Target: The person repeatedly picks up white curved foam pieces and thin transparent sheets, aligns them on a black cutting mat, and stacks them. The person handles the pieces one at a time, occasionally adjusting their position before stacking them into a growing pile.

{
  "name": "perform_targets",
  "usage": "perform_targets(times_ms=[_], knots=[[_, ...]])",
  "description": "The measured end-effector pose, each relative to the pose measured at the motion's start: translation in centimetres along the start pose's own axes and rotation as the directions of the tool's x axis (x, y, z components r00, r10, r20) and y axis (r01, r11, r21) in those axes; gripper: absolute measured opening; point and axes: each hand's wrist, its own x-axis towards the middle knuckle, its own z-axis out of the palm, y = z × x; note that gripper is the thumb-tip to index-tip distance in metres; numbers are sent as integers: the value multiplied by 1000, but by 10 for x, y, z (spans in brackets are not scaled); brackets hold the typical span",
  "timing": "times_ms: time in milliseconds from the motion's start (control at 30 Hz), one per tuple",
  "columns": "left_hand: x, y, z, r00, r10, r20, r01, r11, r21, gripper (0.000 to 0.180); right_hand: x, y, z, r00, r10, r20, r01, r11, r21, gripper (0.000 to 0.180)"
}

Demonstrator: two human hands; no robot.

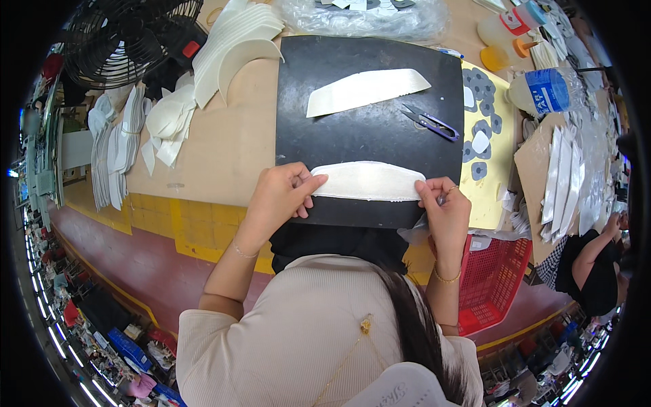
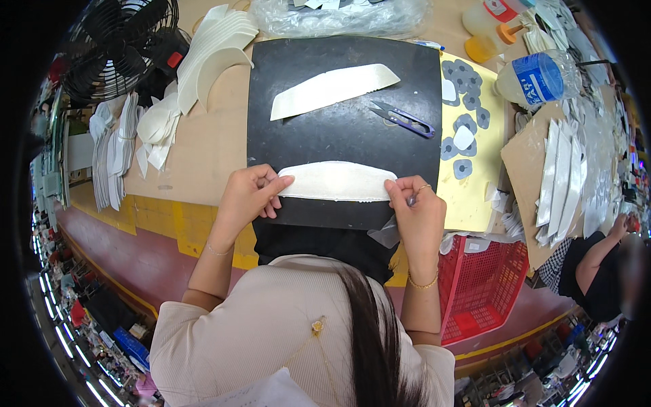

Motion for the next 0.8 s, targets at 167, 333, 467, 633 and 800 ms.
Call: perform_targets(times_ms=[167,333,467,633,800], knots=[[3,-1,1,998,53,-28,-53,999,7,35,2,-6,3,999,-30,-32,28,998,-54,20],[1,-3,-1,989,82,-121,-54,975,215,36,1,-12,3,993,-71,-89,45,963,-264,22],[-3,-12,-22,969,87,-233,-38,978,205,34,0,-6,-4,986,-143,-90,113,953,-280,24],[-20,-18,-22,920,207,-332,-226,974,-19,28,-9,-25,-10,943,-281,-177,267,958,-100,16],[-25,-17,5,909,347,-231,-277,917,287,21,-18,-49,32,767,-620,167,626,779,19,8]])
